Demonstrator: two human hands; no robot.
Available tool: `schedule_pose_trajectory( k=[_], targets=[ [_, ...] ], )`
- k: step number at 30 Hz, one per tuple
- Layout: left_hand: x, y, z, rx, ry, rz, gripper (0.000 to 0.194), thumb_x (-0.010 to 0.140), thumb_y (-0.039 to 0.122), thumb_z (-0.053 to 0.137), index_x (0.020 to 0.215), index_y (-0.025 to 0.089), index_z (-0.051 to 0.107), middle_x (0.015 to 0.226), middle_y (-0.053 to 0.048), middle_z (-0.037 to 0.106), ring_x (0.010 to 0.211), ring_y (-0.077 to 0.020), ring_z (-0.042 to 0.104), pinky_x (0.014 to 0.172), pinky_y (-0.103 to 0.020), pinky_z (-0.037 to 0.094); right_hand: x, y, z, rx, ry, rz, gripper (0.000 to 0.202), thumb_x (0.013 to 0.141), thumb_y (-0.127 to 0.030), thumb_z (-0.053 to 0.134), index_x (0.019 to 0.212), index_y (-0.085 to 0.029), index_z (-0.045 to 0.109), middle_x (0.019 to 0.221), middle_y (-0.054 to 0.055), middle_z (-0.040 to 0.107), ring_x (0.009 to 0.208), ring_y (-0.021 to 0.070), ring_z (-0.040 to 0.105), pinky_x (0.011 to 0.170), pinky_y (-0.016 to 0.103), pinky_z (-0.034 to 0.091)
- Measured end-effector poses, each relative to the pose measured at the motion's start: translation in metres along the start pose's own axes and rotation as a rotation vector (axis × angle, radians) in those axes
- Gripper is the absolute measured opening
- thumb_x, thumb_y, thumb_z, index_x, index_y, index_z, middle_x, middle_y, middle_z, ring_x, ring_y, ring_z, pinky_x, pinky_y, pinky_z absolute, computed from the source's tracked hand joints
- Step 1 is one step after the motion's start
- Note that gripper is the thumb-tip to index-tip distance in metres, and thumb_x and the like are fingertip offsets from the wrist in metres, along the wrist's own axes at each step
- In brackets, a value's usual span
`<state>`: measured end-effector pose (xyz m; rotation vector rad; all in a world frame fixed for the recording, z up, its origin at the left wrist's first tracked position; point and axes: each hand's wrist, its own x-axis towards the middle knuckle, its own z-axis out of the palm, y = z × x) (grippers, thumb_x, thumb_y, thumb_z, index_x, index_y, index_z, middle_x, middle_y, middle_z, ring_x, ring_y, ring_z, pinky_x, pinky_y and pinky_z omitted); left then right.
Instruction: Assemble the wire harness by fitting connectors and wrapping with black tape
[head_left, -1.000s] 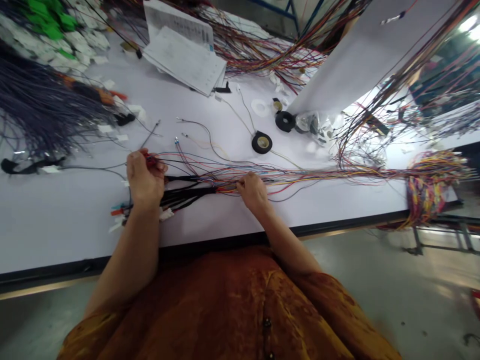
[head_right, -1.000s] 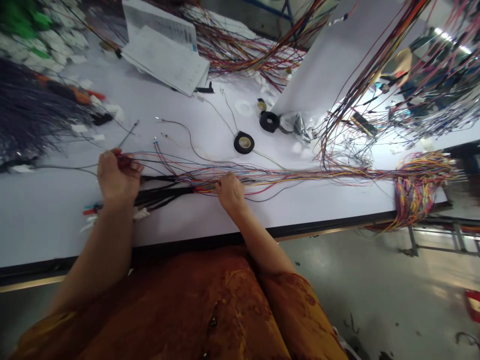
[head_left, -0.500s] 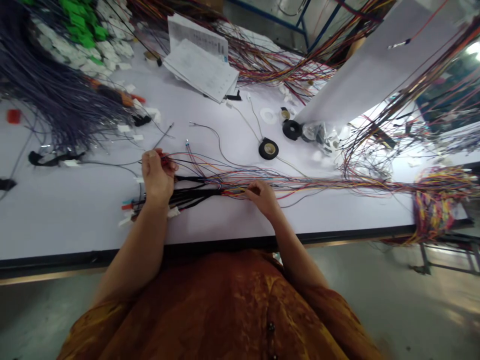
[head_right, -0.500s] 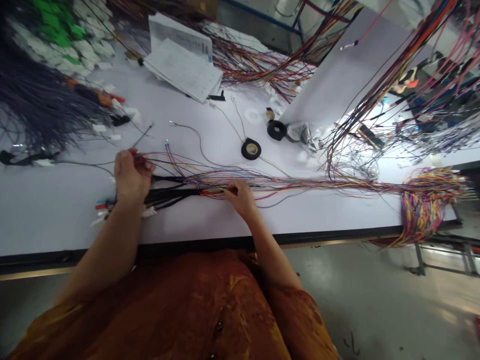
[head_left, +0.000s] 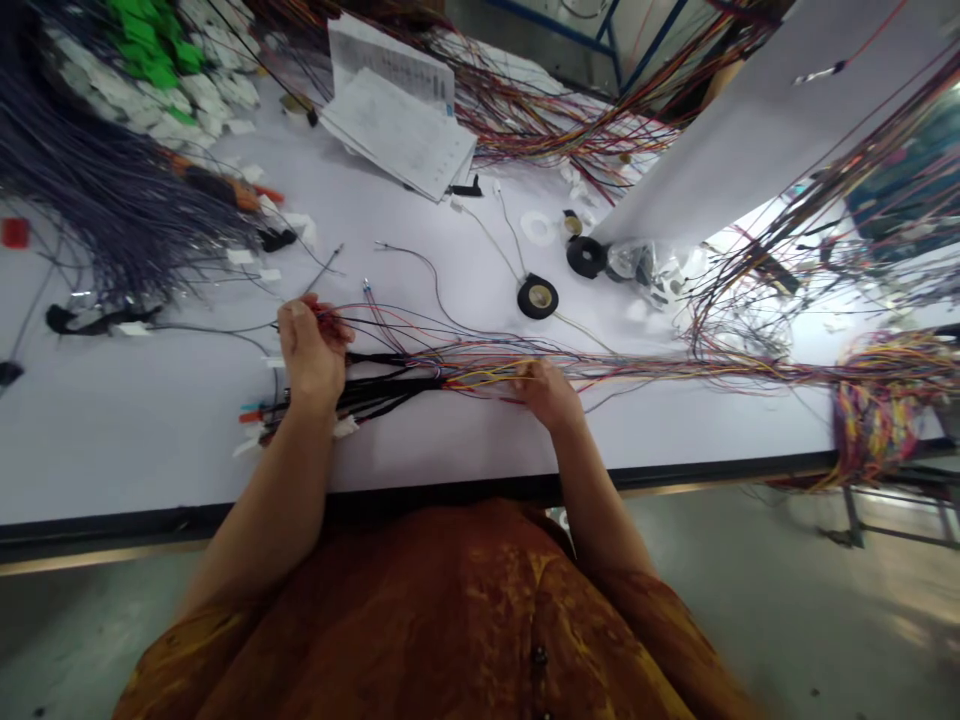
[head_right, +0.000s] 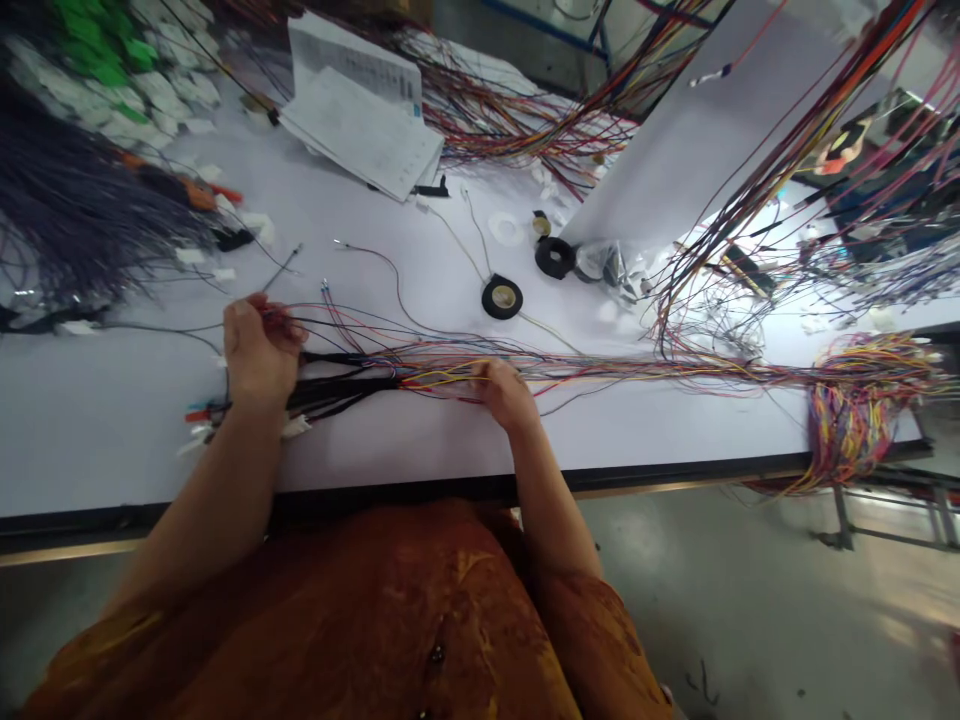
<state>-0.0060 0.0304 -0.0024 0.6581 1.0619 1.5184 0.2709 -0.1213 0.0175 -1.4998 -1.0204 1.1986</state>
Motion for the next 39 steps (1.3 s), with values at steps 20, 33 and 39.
schedule_pose_trajectory(
  k=[20,33,39],
  targets=[
    [-0.001,0.005,-0.009,-0.062,-0.127,-0.052,0.028,0.083,0.046,0.073,0.097,0.023,0.067,0.094,-0.004,0.069,0.055,-0.0055,0.049,0.048,-0.019,0.041,0.051,-0.155,0.033,0.02,-0.049,-0.461,0.025,0.097,-0.041,0.052,0.088,-0.023,0.068,0.062,-0.003,0.049,0.049,0.007,0.046,0.047,0.025,0.034],
    [-0.002,0.01,-0.008,-0.154,-0.114,-0.082,0.029,0.08,0.046,0.076,0.092,0.02,0.071,0.092,-0.003,0.066,0.068,-0.0065,0.055,0.061,-0.017,0.049,0.143,-0.068,0.168,-0.283,-0.398,-0.265,0.017,0.084,-0.032,0.058,0.081,-0.017,0.065,0.061,-0.005,0.048,0.06,0.0088,0.041,0.059,0.024,0.033],
    [-0.004,0.01,-0.008,-0.057,-0.118,-0.046,0.028,0.084,0.046,0.072,0.093,0.02,0.07,0.096,-0.004,0.067,0.067,-0.0073,0.053,0.06,-0.018,0.048,0.117,-0.06,0.164,-0.19,-0.357,-0.142,0.02,0.083,-0.034,0.058,0.072,-0.017,0.061,0.06,-0.005,0.043,0.057,0.008,0.034,0.054,0.023,0.027]
  ],
)
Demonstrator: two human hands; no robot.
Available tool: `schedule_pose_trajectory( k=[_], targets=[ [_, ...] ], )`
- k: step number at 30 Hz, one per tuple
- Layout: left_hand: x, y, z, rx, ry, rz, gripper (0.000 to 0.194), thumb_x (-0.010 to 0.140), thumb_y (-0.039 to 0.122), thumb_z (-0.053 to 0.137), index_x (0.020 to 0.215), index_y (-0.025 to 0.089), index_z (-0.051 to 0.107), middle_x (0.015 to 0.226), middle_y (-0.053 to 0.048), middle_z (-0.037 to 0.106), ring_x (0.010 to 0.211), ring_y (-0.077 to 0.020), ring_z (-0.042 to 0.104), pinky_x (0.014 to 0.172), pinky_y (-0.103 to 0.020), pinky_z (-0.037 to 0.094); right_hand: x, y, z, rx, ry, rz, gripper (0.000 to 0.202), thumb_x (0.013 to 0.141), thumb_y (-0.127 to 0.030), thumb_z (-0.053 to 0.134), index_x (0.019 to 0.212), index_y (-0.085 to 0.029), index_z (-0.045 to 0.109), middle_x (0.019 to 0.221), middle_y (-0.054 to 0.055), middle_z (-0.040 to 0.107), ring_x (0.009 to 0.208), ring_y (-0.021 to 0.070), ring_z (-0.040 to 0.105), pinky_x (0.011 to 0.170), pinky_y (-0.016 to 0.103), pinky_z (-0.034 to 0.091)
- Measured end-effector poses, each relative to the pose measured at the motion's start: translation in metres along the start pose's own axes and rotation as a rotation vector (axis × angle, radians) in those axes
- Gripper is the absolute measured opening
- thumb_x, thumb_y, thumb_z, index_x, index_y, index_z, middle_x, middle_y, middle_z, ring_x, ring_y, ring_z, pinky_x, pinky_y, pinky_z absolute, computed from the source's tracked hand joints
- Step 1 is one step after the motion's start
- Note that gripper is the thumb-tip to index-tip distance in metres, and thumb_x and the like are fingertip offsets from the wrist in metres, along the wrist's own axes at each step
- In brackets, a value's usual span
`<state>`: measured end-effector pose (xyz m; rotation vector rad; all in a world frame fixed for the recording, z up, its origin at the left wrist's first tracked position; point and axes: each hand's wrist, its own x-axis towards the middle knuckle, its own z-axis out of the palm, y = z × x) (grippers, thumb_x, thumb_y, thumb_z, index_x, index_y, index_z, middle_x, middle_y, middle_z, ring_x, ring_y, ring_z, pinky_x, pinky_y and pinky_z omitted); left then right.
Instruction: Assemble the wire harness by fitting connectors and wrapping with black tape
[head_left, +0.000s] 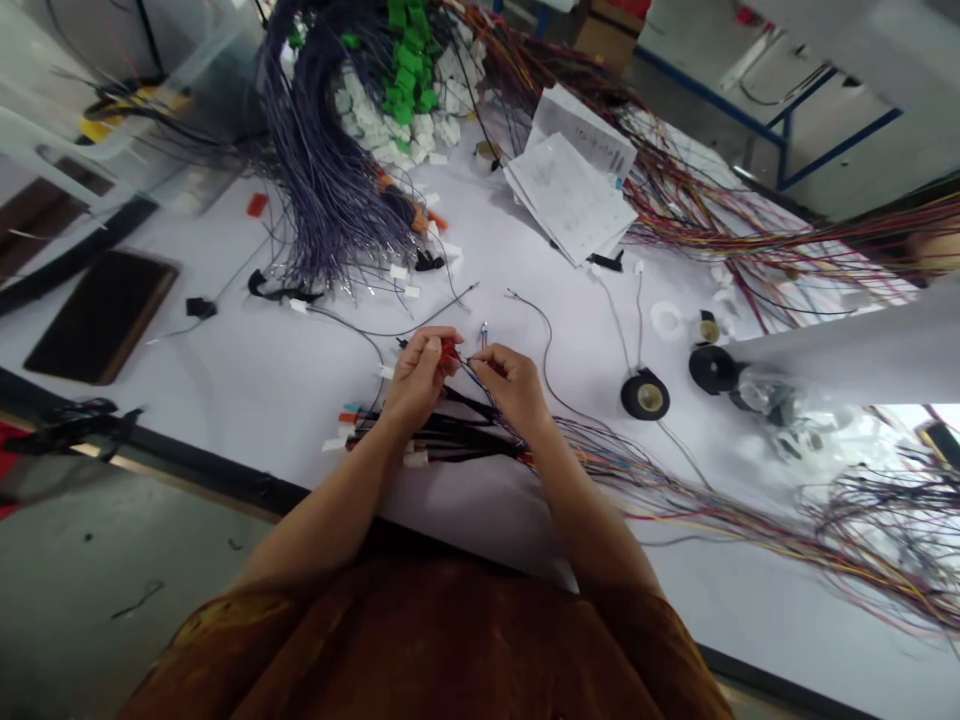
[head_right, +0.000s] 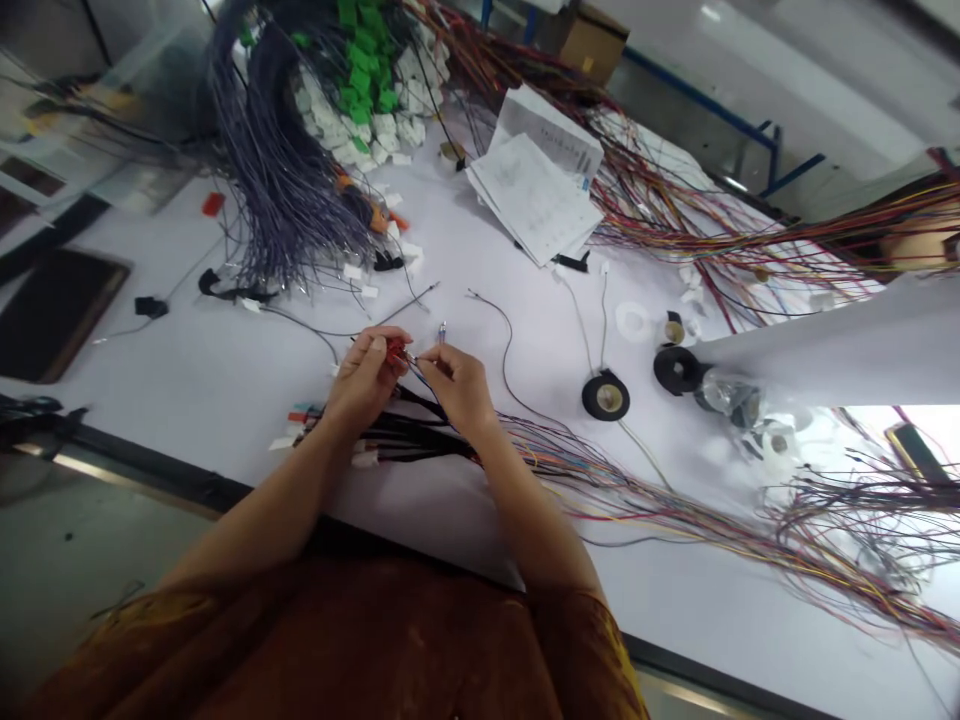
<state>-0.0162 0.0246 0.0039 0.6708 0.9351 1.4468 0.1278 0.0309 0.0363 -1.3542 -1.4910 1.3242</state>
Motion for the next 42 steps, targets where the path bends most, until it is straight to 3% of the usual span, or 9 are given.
schedule_pose_trajectory(
  k=[5,12,19,28,33,38,42],
  targets=[
    [-0.001,0.002,0.0,0.053,-0.024,0.004,0.027,0.086,0.047,0.07,0.094,0.021,0.069,0.096,-0.004,0.067,0.066,-0.0087,0.051,0.059,-0.02,0.047,-0.002,0.003,0.0,0.004,-0.031,0.013,0.019,0.082,-0.033,0.059,0.071,-0.017,0.059,0.057,-0.006,0.038,0.055,0.0076,0.03,0.052,0.024,0.024],
    [-0.002,0.0,0.0,0.087,-0.074,0.001,0.027,0.088,0.047,0.067,0.096,0.022,0.068,0.097,-0.005,0.067,0.068,-0.0099,0.054,0.061,-0.022,0.048,-0.003,0.0,-0.002,-0.054,-0.033,-0.068,0.017,0.082,-0.026,0.057,0.068,-0.018,0.056,0.061,-0.005,0.046,0.058,0.0085,0.038,0.057,0.023,0.031],
    [-0.003,0.0,0.0,0.114,-0.099,0.021,0.026,0.089,0.047,0.065,0.098,0.022,0.068,0.098,-0.004,0.067,0.071,-0.0093,0.055,0.064,-0.022,0.049,-0.006,-0.007,-0.004,-0.37,-0.019,-0.193,0.016,0.085,-0.017,0.054,0.068,-0.019,0.053,0.067,-0.003,0.052,0.064,0.0101,0.045,0.063,0.024,0.032],
    [-0.003,-0.009,-0.006,0.343,-0.142,0.093,0.029,0.093,0.047,0.06,0.106,0.024,0.069,0.097,-0.004,0.069,0.07,-0.0096,0.057,0.063,-0.023,0.048,-0.011,-0.013,0.007,-0.857,0.017,-0.27,0.021,0.099,-0.024,0.044,0.085,-0.02,0.059,0.088,0.004,0.064,0.068,0.0133,0.049,0.06,0.03,0.025],
    [-0.004,-0.005,-0.002,0.403,-0.115,0.096,0.033,0.088,0.051,0.064,0.102,0.023,0.072,0.093,-0.004,0.069,0.064,-0.0101,0.055,0.059,-0.024,0.047,-0.011,0.002,0.008,-0.789,0.043,-0.33,0.021,0.099,-0.024,0.045,0.084,-0.02,0.057,0.086,0.005,0.062,0.067,0.0139,0.047,0.061,0.031,0.028],
    [-0.005,-0.006,-0.002,0.318,-0.12,0.0,0.037,0.088,0.054,0.063,0.106,0.023,0.071,0.092,-0.004,0.07,0.063,-0.0096,0.055,0.056,-0.022,0.045,-0.009,0.011,0.003,-0.501,0.006,-0.287,0.021,0.094,-0.019,0.049,0.073,-0.02,0.05,0.075,0.0,0.055,0.068,0.0122,0.048,0.064,0.026,0.035],
    [-0.006,-0.009,-0.003,0.388,-0.099,0.045,0.036,0.086,0.053,0.066,0.104,0.023,0.073,0.09,-0.004,0.069,0.066,-0.0087,0.055,0.058,-0.02,0.045,-0.012,0.007,0.002,-0.657,0.034,-0.31,0.021,0.097,-0.02,0.047,0.078,-0.02,0.055,0.082,0.003,0.06,0.069,0.0129,0.048,0.065,0.028,0.032]
  ],
)
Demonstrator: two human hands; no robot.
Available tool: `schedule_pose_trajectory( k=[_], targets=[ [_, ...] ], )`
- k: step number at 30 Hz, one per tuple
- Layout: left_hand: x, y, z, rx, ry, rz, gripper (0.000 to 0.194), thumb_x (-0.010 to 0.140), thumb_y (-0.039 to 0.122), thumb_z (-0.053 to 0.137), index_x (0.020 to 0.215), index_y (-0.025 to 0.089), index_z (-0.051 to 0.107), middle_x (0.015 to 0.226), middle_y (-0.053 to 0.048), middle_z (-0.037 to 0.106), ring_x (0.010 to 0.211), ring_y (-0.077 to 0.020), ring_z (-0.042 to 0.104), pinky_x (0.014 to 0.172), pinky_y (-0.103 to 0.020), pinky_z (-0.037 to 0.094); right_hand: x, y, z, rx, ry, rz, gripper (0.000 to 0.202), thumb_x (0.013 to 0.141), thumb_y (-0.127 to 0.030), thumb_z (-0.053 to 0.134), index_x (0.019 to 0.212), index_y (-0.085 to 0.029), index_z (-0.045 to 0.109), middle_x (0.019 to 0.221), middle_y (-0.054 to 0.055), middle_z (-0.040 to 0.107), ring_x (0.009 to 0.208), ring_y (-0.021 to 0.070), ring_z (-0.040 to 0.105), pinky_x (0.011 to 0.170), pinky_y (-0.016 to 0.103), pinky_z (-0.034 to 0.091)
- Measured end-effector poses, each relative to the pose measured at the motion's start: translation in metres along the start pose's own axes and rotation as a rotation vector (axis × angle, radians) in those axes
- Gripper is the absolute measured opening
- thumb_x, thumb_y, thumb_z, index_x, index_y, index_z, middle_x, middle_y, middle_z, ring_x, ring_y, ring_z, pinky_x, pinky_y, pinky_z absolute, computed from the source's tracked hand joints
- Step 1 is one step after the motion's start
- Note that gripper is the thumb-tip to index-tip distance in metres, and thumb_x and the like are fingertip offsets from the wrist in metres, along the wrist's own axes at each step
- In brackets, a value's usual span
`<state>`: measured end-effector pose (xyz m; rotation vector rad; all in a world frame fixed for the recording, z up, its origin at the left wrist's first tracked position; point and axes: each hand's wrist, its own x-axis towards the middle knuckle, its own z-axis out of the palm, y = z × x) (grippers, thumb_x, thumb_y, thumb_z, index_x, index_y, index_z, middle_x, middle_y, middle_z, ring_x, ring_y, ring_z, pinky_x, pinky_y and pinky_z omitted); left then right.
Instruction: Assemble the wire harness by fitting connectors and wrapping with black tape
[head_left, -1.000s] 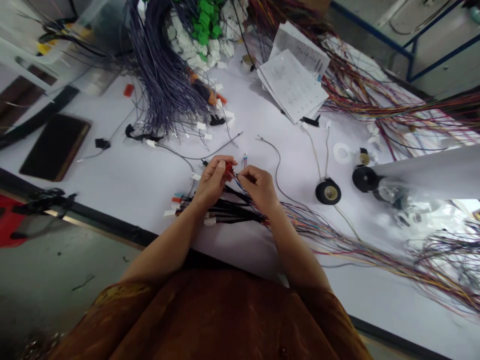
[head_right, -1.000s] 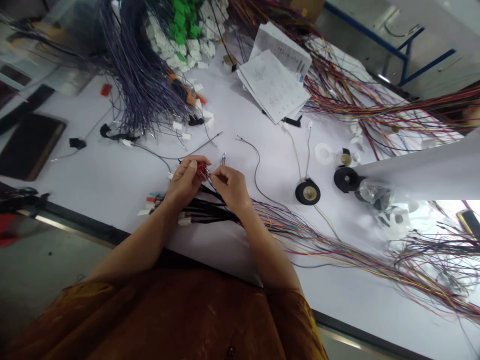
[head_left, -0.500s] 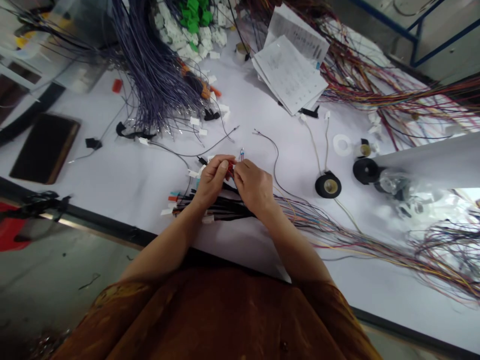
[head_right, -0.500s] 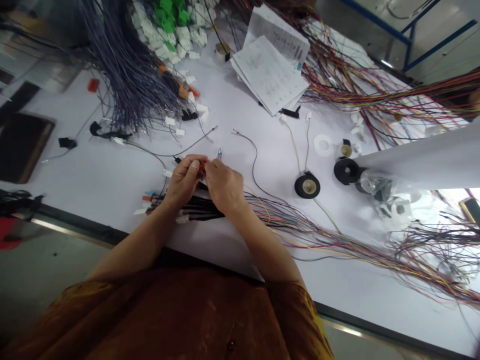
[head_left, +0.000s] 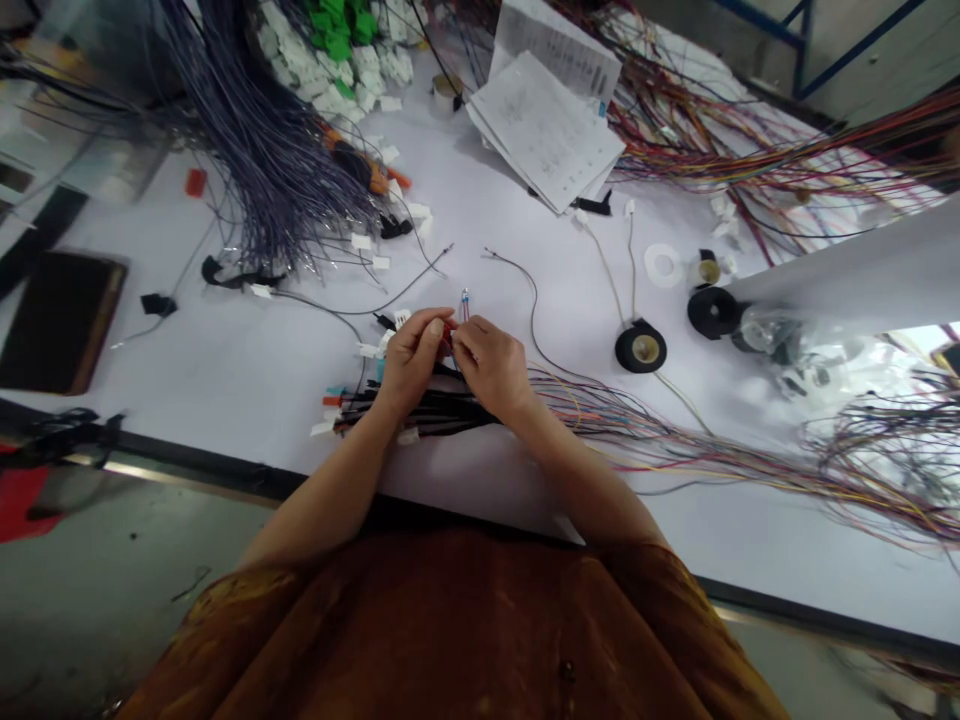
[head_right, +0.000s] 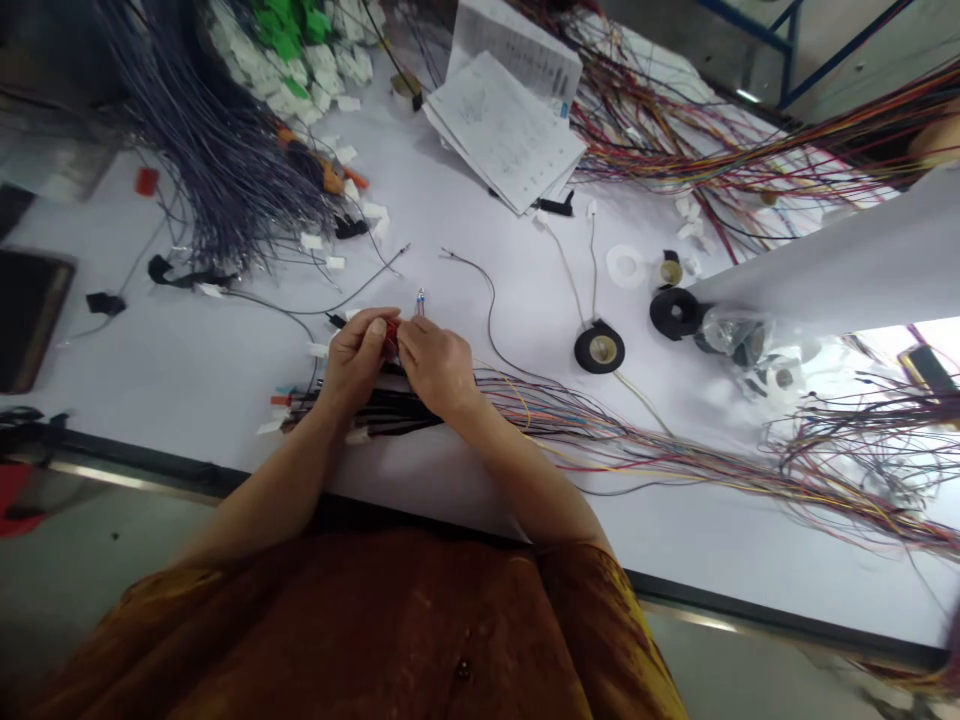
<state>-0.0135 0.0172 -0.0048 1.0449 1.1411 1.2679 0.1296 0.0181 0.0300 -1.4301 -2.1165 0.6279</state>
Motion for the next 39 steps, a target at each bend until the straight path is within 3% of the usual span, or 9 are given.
schedule_pose_trajectory(
  k=[5,9,12,16,20,25,34,39],
  targets=[
    [0.0,-0.002,0.0,-0.021,-0.012,-0.049,0.04,0.088,0.057,0.062,0.108,0.024,0.072,0.089,-0.003,0.069,0.059,-0.0078,0.052,0.053,-0.02,0.043,-0.004,-0.002,-0.005,-0.229,-0.055,-0.151,0.027,0.103,-0.025,0.041,0.084,-0.019,0.06,0.086,0.005,0.064,0.07,0.0146,0.049,0.068,0.032,0.03],
    [0.0,0.001,0.002,0.04,0.002,-0.005,0.04,0.083,0.058,0.068,0.101,0.023,0.074,0.085,-0.003,0.069,0.058,-0.0083,0.051,0.052,-0.021,0.043,-0.006,0.003,-0.002,-0.23,-0.02,-0.126,0.029,0.103,-0.027,0.04,0.083,-0.019,0.06,0.085,0.005,0.064,0.07,0.0144,0.049,0.068,0.032,0.03],
    [0.0,0.002,0.002,-0.028,-0.018,-0.048,0.039,0.082,0.057,0.069,0.101,0.023,0.073,0.085,-0.003,0.069,0.059,-0.0081,0.052,0.053,-0.021,0.043,-0.008,0.008,0.004,-0.158,0.023,-0.098,0.029,0.102,-0.026,0.042,0.081,-0.019,0.06,0.083,0.005,0.063,0.071,0.0143,0.049,0.07,0.031,0.032],
    [0.0,0.0,0.003,-0.175,-0.005,-0.113,0.036,0.085,0.054,0.067,0.105,0.023,0.069,0.087,-0.003,0.069,0.062,-0.0084,0.055,0.053,-0.02,0.043,-0.011,0.012,0.01,0.165,0.116,-0.007,0.022,0.098,-0.029,0.049,0.081,-0.02,0.061,0.08,0.002,0.06,0.07,0.0126,0.051,0.07,0.028,0.037],
    [0.0,0.0,0.002,-0.167,0.006,-0.101,0.034,0.086,0.051,0.068,0.104,0.022,0.069,0.092,-0.003,0.069,0.063,-0.0078,0.055,0.055,-0.02,0.044,-0.012,0.012,0.011,0.398,0.201,0.078,0.019,0.092,-0.024,0.056,0.073,-0.021,0.056,0.072,-0.001,0.054,0.068,0.0118,0.049,0.069,0.027,0.04],
    [0.0,0.002,0.002,-0.158,-0.007,-0.084,0.034,0.086,0.051,0.067,0.104,0.022,0.069,0.094,-0.004,0.068,0.063,-0.0073,0.054,0.055,-0.019,0.045,-0.012,0.011,0.011,0.428,0.213,0.03,0.02,0.091,-0.019,0.054,0.071,-0.021,0.053,0.071,-0.002,0.051,0.068,0.0113,0.047,0.068,0.026,0.039],
    [0.0,-0.002,-0.001,-0.024,-0.042,-0.074,0.035,0.088,0.052,0.063,0.109,0.023,0.069,0.098,-0.005,0.07,0.066,-0.0092,0.058,0.058,-0.021,0.047,-0.014,0.011,0.015,0.098,0.127,0.006,0.02,0.094,-0.021,0.049,0.075,-0.021,0.055,0.077,0.002,0.058,0.077,0.0151,0.052,0.08,0.032,0.036],
    [-0.004,0.005,0.003,0.087,-0.025,0.023,0.032,0.089,0.05,0.064,0.105,0.022,0.07,0.096,-0.005,0.071,0.067,-0.0111,0.058,0.06,-0.024,0.048,-0.014,0.01,0.014,0.434,0.143,0.159,0.018,0.088,-0.021,0.053,0.071,-0.021,0.051,0.071,-0.002,0.056,0.066,0.0113,0.047,0.068,0.026,0.039]
  ],
)
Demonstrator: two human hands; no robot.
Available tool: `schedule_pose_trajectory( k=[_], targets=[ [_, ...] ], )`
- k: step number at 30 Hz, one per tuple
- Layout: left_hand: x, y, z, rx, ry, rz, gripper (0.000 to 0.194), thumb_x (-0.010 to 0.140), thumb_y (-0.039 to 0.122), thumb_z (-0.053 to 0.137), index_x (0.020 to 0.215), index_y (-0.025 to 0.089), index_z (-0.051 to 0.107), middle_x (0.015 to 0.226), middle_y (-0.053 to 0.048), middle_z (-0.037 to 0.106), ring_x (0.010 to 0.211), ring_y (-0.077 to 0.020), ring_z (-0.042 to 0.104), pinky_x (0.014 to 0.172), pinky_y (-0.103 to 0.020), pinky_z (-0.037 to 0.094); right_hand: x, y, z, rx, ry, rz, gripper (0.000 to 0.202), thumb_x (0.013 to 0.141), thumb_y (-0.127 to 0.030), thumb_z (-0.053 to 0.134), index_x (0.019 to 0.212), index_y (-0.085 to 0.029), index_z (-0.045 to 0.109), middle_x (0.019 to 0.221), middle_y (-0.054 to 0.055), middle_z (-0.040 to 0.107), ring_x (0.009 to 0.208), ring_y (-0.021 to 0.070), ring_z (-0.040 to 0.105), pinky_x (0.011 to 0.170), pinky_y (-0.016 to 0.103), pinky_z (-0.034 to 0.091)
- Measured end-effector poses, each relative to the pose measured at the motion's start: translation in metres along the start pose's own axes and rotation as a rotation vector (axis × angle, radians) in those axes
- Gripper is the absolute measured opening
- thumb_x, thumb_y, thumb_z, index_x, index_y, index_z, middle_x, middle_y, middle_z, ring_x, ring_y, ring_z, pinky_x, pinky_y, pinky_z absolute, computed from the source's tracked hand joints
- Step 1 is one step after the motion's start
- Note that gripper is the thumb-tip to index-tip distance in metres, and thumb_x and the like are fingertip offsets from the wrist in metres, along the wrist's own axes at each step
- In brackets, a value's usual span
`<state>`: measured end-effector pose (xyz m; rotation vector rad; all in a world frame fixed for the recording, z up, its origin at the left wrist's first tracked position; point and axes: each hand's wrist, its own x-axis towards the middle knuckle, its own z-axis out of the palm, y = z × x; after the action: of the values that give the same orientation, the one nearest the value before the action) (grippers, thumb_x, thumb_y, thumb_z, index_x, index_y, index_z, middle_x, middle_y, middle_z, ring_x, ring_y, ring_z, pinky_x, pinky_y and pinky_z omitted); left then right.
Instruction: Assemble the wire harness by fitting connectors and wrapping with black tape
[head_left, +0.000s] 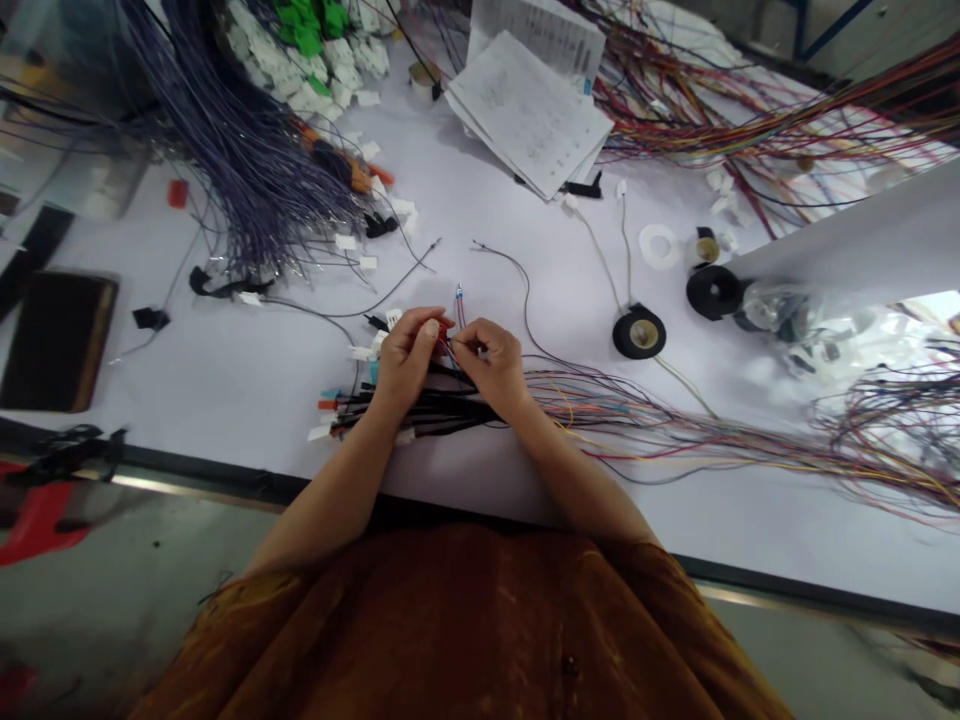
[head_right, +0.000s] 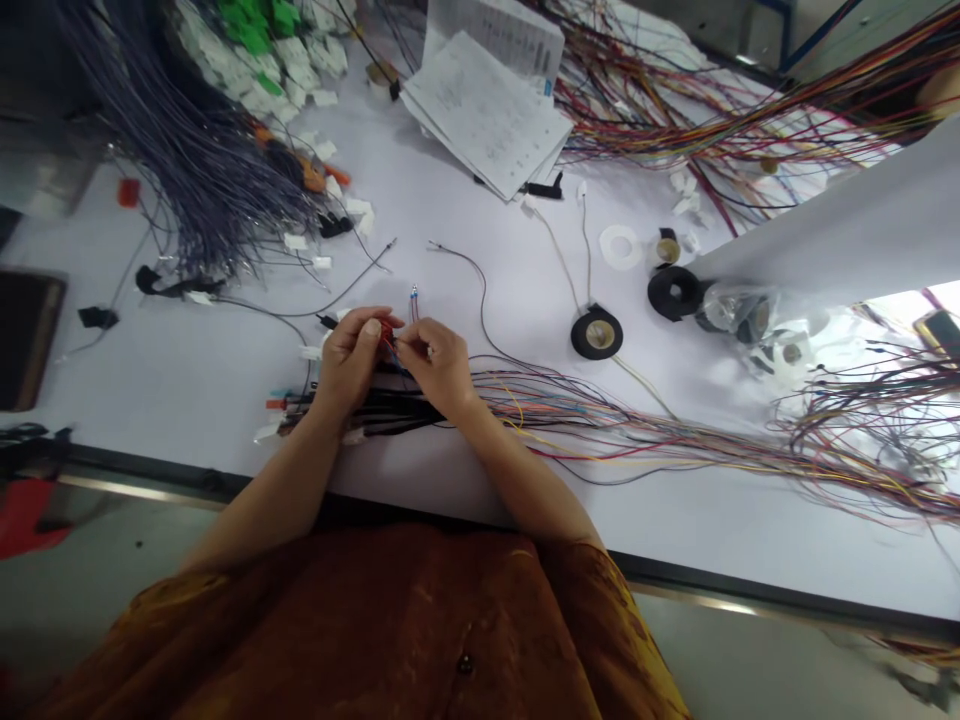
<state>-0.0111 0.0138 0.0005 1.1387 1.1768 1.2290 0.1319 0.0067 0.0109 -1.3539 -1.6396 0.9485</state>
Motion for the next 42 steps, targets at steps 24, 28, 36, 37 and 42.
schedule_pose_trajectory(
  k=[24,28,36,37,42],
  targets=[
    [0.001,-0.009,-0.002,-0.084,-0.052,-0.06,0.029,0.093,0.049,0.058,0.105,0.023,0.065,0.106,-0.005,0.07,0.071,-0.0106,0.06,0.065,-0.023,0.05,-0.002,0.002,0.004,0.182,0.144,-0.072,0.017,0.083,-0.018,0.057,0.067,-0.02,0.053,0.066,-0.004,0.052,0.063,0.0095,0.047,0.064,0.024,0.039],
    [-0.001,-0.004,-0.002,0.036,-0.068,0.056,0.026,0.096,0.044,0.056,0.107,0.024,0.067,0.106,-0.005,0.069,0.078,-0.0111,0.06,0.071,-0.023,0.05,-0.001,0.002,0.006,0.267,0.11,0.068,0.015,0.083,-0.021,0.058,0.068,-0.019,0.055,0.064,-0.004,0.052,0.06,0.009,0.045,0.06,0.023,0.037],
    [-0.001,-0.006,-0.005,0.055,-0.075,0.025,0.028,0.095,0.046,0.056,0.107,0.023,0.067,0.108,-0.006,0.071,0.086,-0.0145,0.064,0.075,-0.027,0.051,-0.004,0.004,0.004,-0.163,0.04,-0.156,0.022,0.094,-0.019,0.05,0.072,-0.019,0.055,0.073,0.001,0.059,0.072,0.0131,0.051,0.074,0.029,0.037],
    [-0.001,-0.007,-0.006,0.018,-0.071,-0.015,0.029,0.095,0.047,0.055,0.106,0.023,0.067,0.105,-0.006,0.071,0.086,-0.0148,0.065,0.075,-0.027,0.052,-0.005,0.004,0.004,-0.253,0.026,-0.203,0.023,0.095,-0.02,0.049,0.074,-0.019,0.057,0.076,0.002,0.061,0.075,0.0145,0.053,0.077,0.03,0.036],
    [-0.001,-0.006,-0.007,0.172,-0.071,0.059,0.025,0.093,0.044,0.06,0.103,0.022,0.069,0.102,-0.005,0.072,0.09,-0.0153,0.065,0.081,-0.028,0.052,-0.007,0.007,0.004,-0.314,0.025,-0.208,0.023,0.097,-0.02,0.049,0.076,-0.019,0.058,0.078,0.003,0.063,0.077,0.0155,0.054,0.078,0.031,0.036]
  ],
)
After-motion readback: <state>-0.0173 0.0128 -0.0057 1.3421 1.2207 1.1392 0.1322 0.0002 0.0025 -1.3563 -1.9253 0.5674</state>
